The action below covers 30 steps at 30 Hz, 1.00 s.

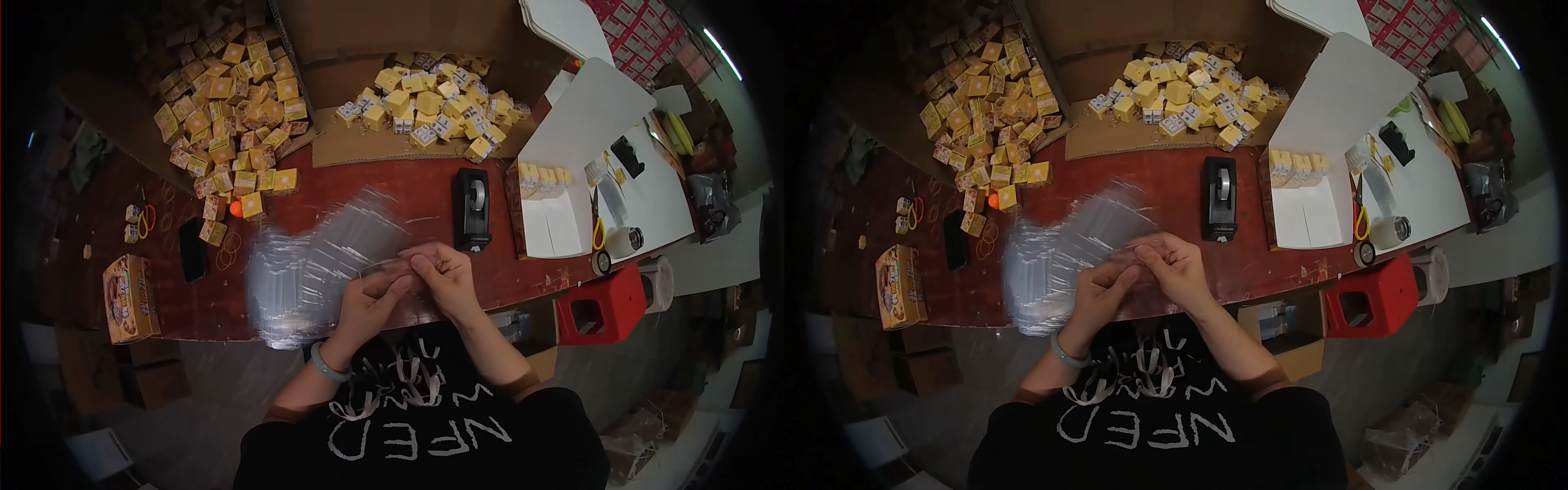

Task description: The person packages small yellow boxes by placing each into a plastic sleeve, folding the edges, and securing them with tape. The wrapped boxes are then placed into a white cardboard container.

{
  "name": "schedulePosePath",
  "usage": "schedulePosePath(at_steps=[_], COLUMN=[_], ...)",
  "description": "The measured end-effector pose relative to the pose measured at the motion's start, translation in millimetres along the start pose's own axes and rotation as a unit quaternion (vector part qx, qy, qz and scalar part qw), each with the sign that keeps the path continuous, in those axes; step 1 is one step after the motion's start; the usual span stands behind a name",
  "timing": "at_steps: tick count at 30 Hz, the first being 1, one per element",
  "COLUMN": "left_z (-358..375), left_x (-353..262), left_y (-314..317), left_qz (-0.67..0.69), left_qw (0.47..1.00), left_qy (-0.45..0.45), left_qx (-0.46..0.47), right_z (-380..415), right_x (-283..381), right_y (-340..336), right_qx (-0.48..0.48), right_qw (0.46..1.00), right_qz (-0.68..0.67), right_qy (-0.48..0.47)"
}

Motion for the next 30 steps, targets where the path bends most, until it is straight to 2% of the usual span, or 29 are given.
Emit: schedulePosePath(at_steps=[3, 4, 6, 9, 11, 12, 15, 17, 19, 20, 22, 25, 27, 29, 30], left_z=[-6, -9, -14, -9, 3, 10, 36, 54, 63, 65, 68, 72, 74, 69, 64], left_x=[-1, 3, 12, 2, -11, -17, -27, -24, -26, -27, -38, -41, -36, -29, -26], left_y=[12, 12, 5, -8, -34, -49, -91, -108, -111, -112, -107, -110, -115, -118, -115], left_qz=[0.066, 0.026, -0.056, 0.026, -0.028, -0.055, -0.147, -0.195, -0.229, -0.246, -0.233, -0.215, -0.205, -0.196, -0.190], left_qw=[0.995, 0.993, 0.980, 0.971, 0.954, 0.942, 0.914, 0.897, 0.885, 0.877, 0.880, 0.882, 0.885, 0.890, 0.899], left_qy=[0.051, 0.075, 0.120, 0.108, 0.084, 0.073, 0.066, 0.071, 0.090, 0.101, 0.060, 0.037, 0.034, 0.032, 0.038], left_qx=[-0.053, -0.083, -0.148, -0.214, -0.287, -0.323, -0.372, -0.389, -0.396, -0.400, -0.410, -0.418, -0.417, -0.410, -0.394], right_z=[-16, -20, -27, -43, -52, -66, -123, -172, -220, -241, -270, -272, -245, -207, -184], right_x=[-14, -18, -31, -52, -52, -51, -50, -68, -91, -106, -124, -115, -83, -57, -49], right_y=[10, 16, 25, 22, 20, 14, 11, 31, 52, 59, 70, 77, 72, 53, 40], right_qx=[0.031, 0.034, 0.037, 0.000, -0.042, -0.072, -0.043, 0.019, 0.030, 0.045, 0.076, 0.110, 0.134, 0.144, 0.145], right_qw=[0.999, 0.998, 0.999, 0.992, 0.974, 0.985, 0.931, 0.916, 0.815, 0.797, 0.757, 0.731, 0.852, 0.898, 0.894], right_qz=[-0.020, -0.043, 0.002, 0.120, 0.204, 0.142, 0.340, 0.362, 0.509, 0.543, 0.608, 0.668, 0.499, 0.394, 0.378], right_qy=[-0.039, -0.043, -0.011, -0.041, -0.087, -0.061, -0.126, -0.171, -0.276, -0.260, -0.228, -0.089, -0.082, -0.135, -0.194])
Point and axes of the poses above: each hand's wrist, its own z-axis away from the middle knuckle, its own y-axis out of the palm, x = y × z, the point moved 1 cm from there along -z, towards the middle knuckle, and after that the axes turned 1 degree about -y, right-handed, at the moved point
